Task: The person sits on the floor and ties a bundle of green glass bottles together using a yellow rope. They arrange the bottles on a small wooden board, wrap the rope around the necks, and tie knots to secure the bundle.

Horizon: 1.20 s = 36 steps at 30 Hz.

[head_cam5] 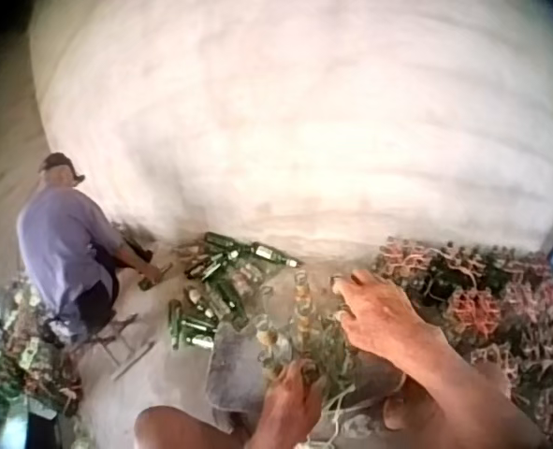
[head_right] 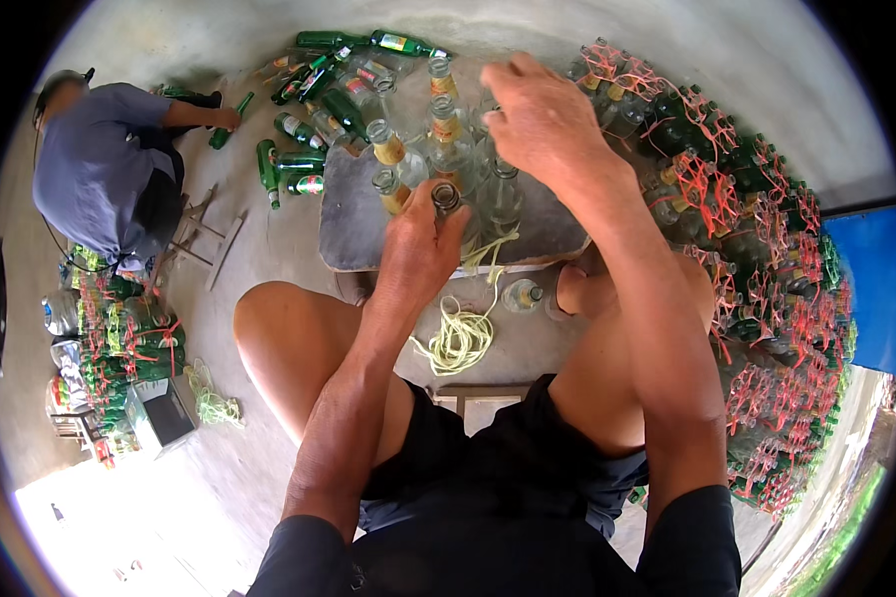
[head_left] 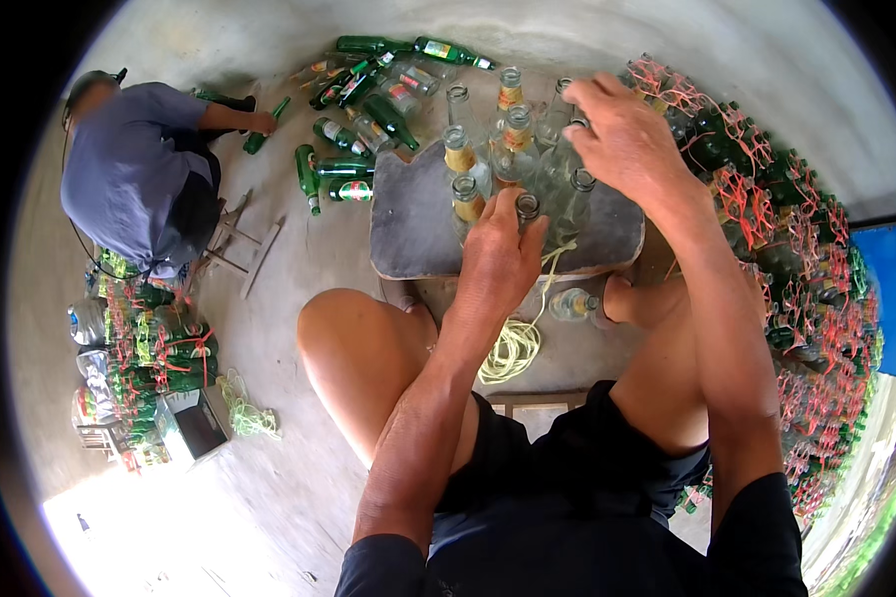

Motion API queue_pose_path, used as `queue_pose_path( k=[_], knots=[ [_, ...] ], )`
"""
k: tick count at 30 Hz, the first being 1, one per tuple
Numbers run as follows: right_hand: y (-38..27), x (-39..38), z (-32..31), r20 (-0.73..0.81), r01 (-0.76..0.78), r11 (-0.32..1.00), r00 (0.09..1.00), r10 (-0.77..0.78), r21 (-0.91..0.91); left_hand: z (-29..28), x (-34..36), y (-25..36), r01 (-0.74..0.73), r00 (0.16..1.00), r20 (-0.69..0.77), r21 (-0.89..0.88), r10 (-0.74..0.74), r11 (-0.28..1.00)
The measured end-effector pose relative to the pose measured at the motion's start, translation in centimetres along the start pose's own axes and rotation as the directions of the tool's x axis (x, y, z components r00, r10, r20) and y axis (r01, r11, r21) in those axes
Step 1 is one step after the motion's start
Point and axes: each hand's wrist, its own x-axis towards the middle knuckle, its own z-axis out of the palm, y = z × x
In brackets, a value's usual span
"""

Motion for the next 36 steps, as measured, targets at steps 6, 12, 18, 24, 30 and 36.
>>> queue_pose_path(
  k=[6,12,18,24,30,36],
  knots=[
    [0.3,-8.2,-0.6,0.073,-0.176,0.967,0.984,0.165,0.185,0.0,-0.5,-1.5,-0.138,0.988,-0.069,0.043,0.140,0.990],
    [-0.2,-16.6,2.4,0.521,-0.339,0.940,0.797,0.306,-0.035,0.8,0.2,-1.8,-0.187,0.975,-0.101,0.088,0.195,0.978],
    [-0.6,-19.6,5.6,0.651,-0.334,0.932,0.679,0.341,-0.140,0.4,0.0,-1.5,-0.197,0.971,-0.105,0.147,0.213,0.969],
    [-1.3,-22.2,9.4,0.656,-0.233,0.965,0.712,0.252,-0.117,0.8,-0.5,-2.0,-0.150,0.983,-0.100,0.050,0.154,0.987],
    [-0.3,-23.4,11.5,0.595,-0.140,0.983,0.783,0.182,-0.117,0.5,-0.4,-1.4,-0.099,0.991,-0.090,0.036,0.102,0.994],
    [0.4,-23.6,12.4,0.580,-0.165,0.970,0.779,0.238,-0.177,1.1,-0.2,-2.1,-0.205,0.970,-0.120,0.077,0.213,0.976]
  ],
)
